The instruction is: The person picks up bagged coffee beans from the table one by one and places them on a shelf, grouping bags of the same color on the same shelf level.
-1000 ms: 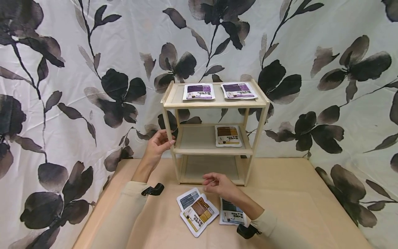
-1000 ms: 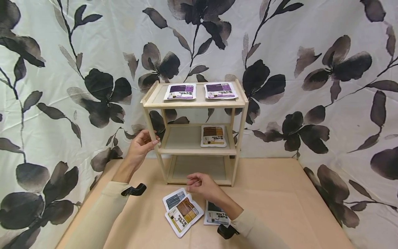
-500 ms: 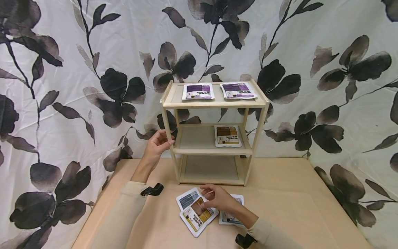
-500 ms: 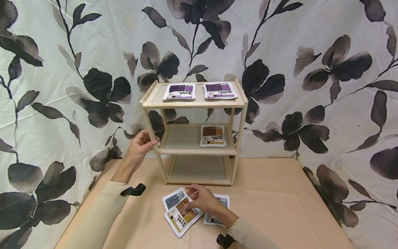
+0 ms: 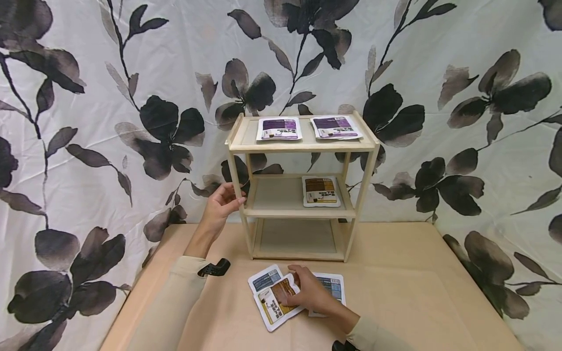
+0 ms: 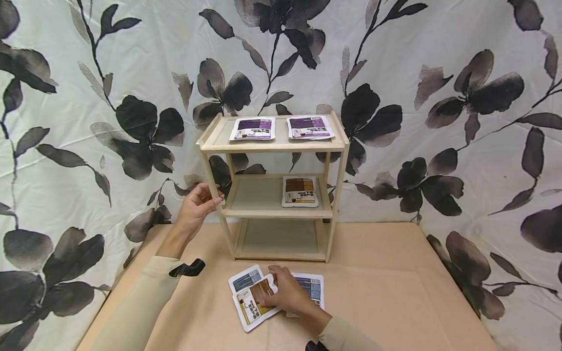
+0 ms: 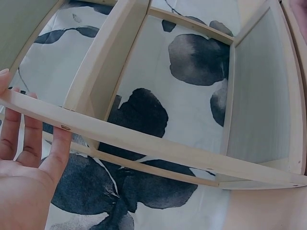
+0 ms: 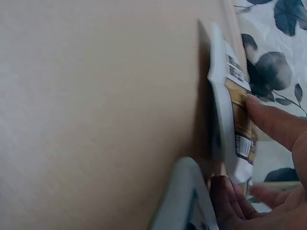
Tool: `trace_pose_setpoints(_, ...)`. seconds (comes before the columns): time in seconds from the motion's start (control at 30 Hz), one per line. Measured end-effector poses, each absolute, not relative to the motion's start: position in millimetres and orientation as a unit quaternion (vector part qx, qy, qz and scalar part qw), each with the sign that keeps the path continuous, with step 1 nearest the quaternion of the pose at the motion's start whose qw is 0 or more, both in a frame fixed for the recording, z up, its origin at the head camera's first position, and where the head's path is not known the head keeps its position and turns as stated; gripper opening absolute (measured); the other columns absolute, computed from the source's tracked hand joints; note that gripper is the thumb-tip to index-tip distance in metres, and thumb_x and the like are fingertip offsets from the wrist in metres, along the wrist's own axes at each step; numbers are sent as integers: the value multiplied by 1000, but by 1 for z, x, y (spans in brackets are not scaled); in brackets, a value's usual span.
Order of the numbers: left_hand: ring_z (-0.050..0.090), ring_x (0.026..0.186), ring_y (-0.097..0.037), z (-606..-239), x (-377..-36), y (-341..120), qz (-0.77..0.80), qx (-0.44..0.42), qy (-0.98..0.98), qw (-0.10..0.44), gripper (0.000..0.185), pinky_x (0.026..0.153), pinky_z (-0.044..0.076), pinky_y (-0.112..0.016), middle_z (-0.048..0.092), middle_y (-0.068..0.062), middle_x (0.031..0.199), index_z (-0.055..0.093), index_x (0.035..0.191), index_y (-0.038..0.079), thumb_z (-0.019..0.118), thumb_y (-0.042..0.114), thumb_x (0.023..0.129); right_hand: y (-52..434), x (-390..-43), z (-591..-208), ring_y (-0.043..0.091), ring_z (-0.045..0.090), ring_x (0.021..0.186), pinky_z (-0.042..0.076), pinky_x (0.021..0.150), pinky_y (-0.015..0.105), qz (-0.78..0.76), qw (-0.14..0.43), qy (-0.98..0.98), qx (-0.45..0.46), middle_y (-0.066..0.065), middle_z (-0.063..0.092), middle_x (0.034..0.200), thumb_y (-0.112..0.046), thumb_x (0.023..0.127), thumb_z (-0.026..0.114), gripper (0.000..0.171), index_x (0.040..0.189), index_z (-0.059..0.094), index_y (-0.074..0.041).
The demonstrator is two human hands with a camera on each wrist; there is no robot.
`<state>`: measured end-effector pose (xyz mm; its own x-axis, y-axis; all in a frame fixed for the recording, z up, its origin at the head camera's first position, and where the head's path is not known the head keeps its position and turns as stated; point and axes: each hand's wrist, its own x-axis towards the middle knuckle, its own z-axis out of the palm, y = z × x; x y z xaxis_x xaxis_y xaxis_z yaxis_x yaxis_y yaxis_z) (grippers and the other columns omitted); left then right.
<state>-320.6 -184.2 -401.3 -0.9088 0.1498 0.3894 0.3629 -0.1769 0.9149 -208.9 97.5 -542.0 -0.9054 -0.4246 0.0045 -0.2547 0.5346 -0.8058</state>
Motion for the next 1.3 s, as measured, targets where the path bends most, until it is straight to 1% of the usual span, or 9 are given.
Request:
trace_pose_setpoints(0.1, 65, 95, -16, -401, -320, -184, -740, -201, -638, 73, 35, 79, 57, -26, 63, -8, 106, 63, 120, 16, 68, -6, 92, 95, -206, -545, 18, 47, 85, 41, 73, 28, -432, 90, 878, -186, 7, 51, 97, -25, 70, 94, 96, 144, 44, 7)
trace_pose_setpoints(0.33, 64, 96, -15, -399, -319, -184, -738, -195, -642, 70, 35, 78, 56, -25, 63, -5, 107, 63, 120, 17, 69, -3, 92, 93, -206, -547, 14, 50, 77, 43, 67, 26, -437, 92, 876, -181, 3, 55, 90, -26, 69, 95, 88, 139, 50, 4)
trace_pose_setpoints(0.4, 64, 96, -15, -400, -319, -184, -738, -193, -643, 69, 35, 78, 56, -25, 63, -5, 107, 63, 121, 17, 69, -3, 92, 94, -207, -546, 12, 53, 77, 44, 67, 25, -448, 105, 870, -177, 1, 58, 88, -26, 70, 95, 79, 133, 55, 3)
trace_pose_setpoints(0.57, 65, 96, -15, -400, -319, -185, -738, -194, -643, 68, 35, 78, 56, -25, 62, -6, 107, 63, 120, 16, 69, -3, 93, 95, -209, -544, 11, 56, 76, 45, 67, 24, -479, 138, 850, -170, -1, 64, 85, -22, 72, 93, 48, 107, 65, -4)
trace_pose_setpoints(0.63, 64, 96, -15, -401, -320, -185, -738, -195, -642, 69, 35, 79, 56, -25, 63, -6, 107, 63, 120, 17, 69, -3, 93, 95, -209, -544, 11, 58, 77, 46, 68, 23, -498, 154, 836, -173, -1, 66, 86, -19, 75, 91, 42, 105, 65, -4)
trace_pose_setpoints(0.87, 64, 97, -15, -401, -320, -184, -739, -194, -642, 69, 35, 80, 57, -26, 64, -3, 107, 63, 120, 17, 68, -4, 93, 97, -212, -541, 15, 64, 85, 51, 72, 22, -564, 198, 780, -187, 7, 71, 97, -12, 86, 81, 38, 118, 65, 0)
trace_pose_setpoints(1.07, 63, 97, -16, -402, -321, -185, -738, -193, -642, 70, 36, 80, 56, -26, 63, -3, 107, 63, 121, 18, 69, -3, 93, 103, -214, -538, 14, 64, 89, 52, 77, 23, -576, 199, 774, -173, 7, 69, 106, -15, 87, 80, 55, 136, 60, 0)
trace_pose_setpoints(1.17, 63, 98, -16, -402, -321, -185, -738, -192, -643, 69, 35, 80, 57, -26, 63, -3, 107, 63, 122, 18, 69, -3, 93, 105, -215, -539, 13, 65, 88, 53, 76, 24, -579, 192, 773, -173, 7, 69, 107, -17, 88, 81, 61, 141, 55, 0)
trace_pose_setpoints(1.3, 64, 97, -16, -401, -320, -185, -739, -194, -641, 66, 36, 80, 57, -26, 62, -6, 108, 63, 122, 17, 69, -3, 93, 107, -216, -541, 20, 72, 88, 59, 76, 32, -617, 207, 739, -171, 12, 73, 106, -13, 90, 78, 69, 148, 44, 2)
